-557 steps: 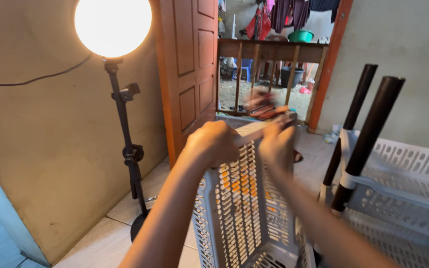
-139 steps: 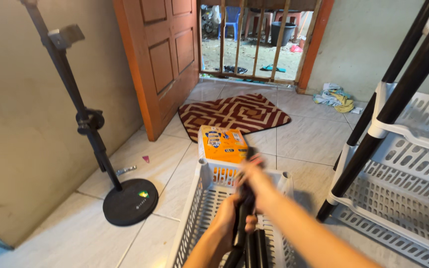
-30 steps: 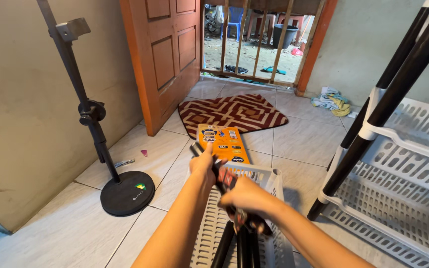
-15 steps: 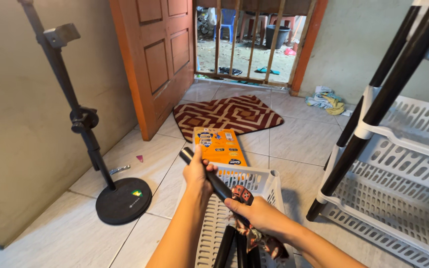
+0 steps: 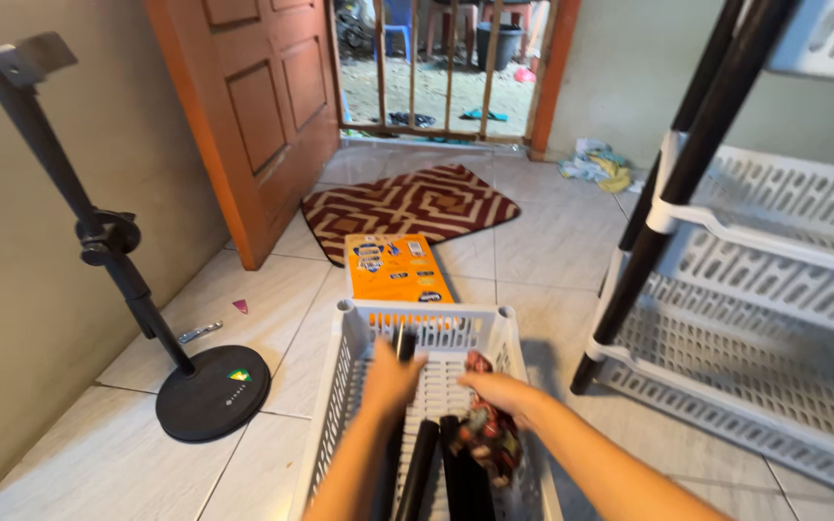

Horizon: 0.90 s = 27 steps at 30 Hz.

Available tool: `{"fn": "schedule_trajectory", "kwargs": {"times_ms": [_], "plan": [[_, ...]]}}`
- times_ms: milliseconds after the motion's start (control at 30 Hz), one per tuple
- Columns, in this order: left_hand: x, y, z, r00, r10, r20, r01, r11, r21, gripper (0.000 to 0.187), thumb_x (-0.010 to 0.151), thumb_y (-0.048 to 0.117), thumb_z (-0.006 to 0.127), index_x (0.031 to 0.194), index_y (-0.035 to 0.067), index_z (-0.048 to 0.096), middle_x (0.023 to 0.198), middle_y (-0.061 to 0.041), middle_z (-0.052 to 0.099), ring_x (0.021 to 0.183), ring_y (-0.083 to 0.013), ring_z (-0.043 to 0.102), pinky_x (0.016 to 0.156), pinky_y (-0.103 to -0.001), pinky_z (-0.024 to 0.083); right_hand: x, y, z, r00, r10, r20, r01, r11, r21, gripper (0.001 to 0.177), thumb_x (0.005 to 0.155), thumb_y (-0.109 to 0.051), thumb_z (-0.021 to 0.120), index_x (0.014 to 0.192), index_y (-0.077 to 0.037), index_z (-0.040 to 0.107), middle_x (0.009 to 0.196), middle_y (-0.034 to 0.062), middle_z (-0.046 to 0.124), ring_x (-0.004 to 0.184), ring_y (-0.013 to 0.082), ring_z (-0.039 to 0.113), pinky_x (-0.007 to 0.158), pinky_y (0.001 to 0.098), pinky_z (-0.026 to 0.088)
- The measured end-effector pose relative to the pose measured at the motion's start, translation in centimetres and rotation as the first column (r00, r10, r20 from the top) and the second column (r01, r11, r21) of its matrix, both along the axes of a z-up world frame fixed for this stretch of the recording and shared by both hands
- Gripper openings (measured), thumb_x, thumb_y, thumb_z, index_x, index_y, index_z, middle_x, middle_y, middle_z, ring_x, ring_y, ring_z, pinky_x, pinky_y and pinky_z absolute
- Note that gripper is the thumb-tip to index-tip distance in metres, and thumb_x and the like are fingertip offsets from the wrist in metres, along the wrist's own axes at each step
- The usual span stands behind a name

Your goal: The person assembles a plastic shelving unit by inserting black poles into the corners of white plastic baskets and stacking them. They wipe the baskets with a cloth during assembly.

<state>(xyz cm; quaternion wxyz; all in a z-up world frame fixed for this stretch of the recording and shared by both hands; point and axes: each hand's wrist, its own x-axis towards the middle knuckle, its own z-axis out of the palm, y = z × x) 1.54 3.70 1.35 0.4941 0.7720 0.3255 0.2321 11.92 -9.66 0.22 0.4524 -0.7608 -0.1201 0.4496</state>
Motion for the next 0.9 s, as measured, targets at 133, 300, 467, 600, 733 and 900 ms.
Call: {"fn": "schedule_trajectory", "kwargs": {"times_ms": [133, 300, 467, 600, 733, 900], "plan": [[-2.3, -2.1, -3.5, 0.911, 0.044, -0.411, 0.017, 0.989, 0.144, 0.080, 0.074, 0.016, 0.059, 0.133, 0.011, 0.006, 0.119, -0.023, 0.035, 0.098, -0.0370, 0.049, 0.082, -0.041, 0.041, -0.9, 0.7, -3.3, 0.989, -0.005, 0.146, 0.018, 0.997, -0.081, 0.049, 0.067, -0.035, 0.058, 0.109, -0.010, 0.055, 0.098, 0.0107, 0.061, 0.080, 0.0265, 0.059, 0.071, 0.0370, 0.049], [-3.6, -2.9, -4.9, 0.783, 0.042, -0.621, 0.185, 0.937, 0.296, 0.084, 0.069, 0.010, 0.062, 0.131, 0.013, 0.006, 0.132, -0.018, 0.014, 0.109, -0.0327, 0.035, 0.080, -0.040, 0.042, -4.1, 0.9, -11.4, 0.746, 0.170, 0.644, 0.174, 0.884, -0.435, 0.098, 0.061, -0.038, 0.077, 0.128, -0.008, 0.012, 0.116, 0.0236, 0.037, 0.105, 0.0369, 0.042, 0.083, 0.0365, 0.037], [-4.0, -3.0, -6.9, 0.802, -0.082, -0.591, 0.295, 0.916, 0.273, 0.053, 0.069, 0.020, 0.063, 0.114, 0.004, 0.040, 0.120, -0.016, 0.035, 0.111, -0.0327, 0.037, 0.084, -0.037, 0.042, -3.7, 2.0, -12.3, 0.745, -0.143, 0.651, 0.364, 0.906, -0.217, 0.079, 0.053, -0.022, 0.073, 0.119, -0.010, 0.030, 0.099, 0.0146, 0.054, 0.092, 0.0285, 0.056, 0.080, 0.0354, 0.046], [-2.7, -2.9, -7.2, 0.897, -0.234, -0.376, 0.242, 0.970, -0.027, 0.070, 0.083, 0.060, 0.039, 0.086, -0.004, 0.066, 0.081, -0.023, 0.060, 0.083, -0.0331, 0.059, 0.077, -0.039, 0.045, 0.4, 3.9, -8.0, 0.831, -0.345, -0.436, 0.509, 0.788, 0.346, 0.030, 0.064, -0.008, 0.054, 0.094, -0.002, 0.050, 0.073, 0.0157, 0.057, 0.064, 0.0283, 0.058, 0.055, 0.0418, 0.050], [-1.6, -3.9, -4.1, 0.938, -0.263, 0.224, 0.280, 0.202, -0.938, 0.068, 0.068, 0.069, 0.043, 0.091, 0.006, 0.050, 0.061, -0.009, 0.051, 0.049, -0.0183, 0.050, 0.049, -0.033, 0.044, 3.4, 5.4, -2.8, 0.864, -0.309, -0.397, 0.486, 0.721, 0.495, 0.026, 0.074, -0.027, 0.052, 0.086, -0.003, 0.053, 0.069, 0.0100, 0.058, 0.058, 0.0213, 0.056, 0.051, 0.0375, 0.050], [-0.3, -5.6, 2.2, 0.885, -0.282, 0.371, 0.438, 0.227, -0.870, 0.059, 0.075, 0.063, 0.051, 0.085, 0.005, 0.042, 0.056, -0.006, 0.047, 0.042, -0.0146, 0.047, 0.036, -0.025, 0.039, 5.5, 4.8, 2.0, 0.841, -0.404, -0.360, 0.535, 0.724, 0.436, 0.036, 0.078, -0.039, 0.049, 0.086, -0.004, 0.053, 0.071, 0.0102, 0.059, 0.060, 0.0222, 0.057, 0.055, 0.0370, 0.049]]}}
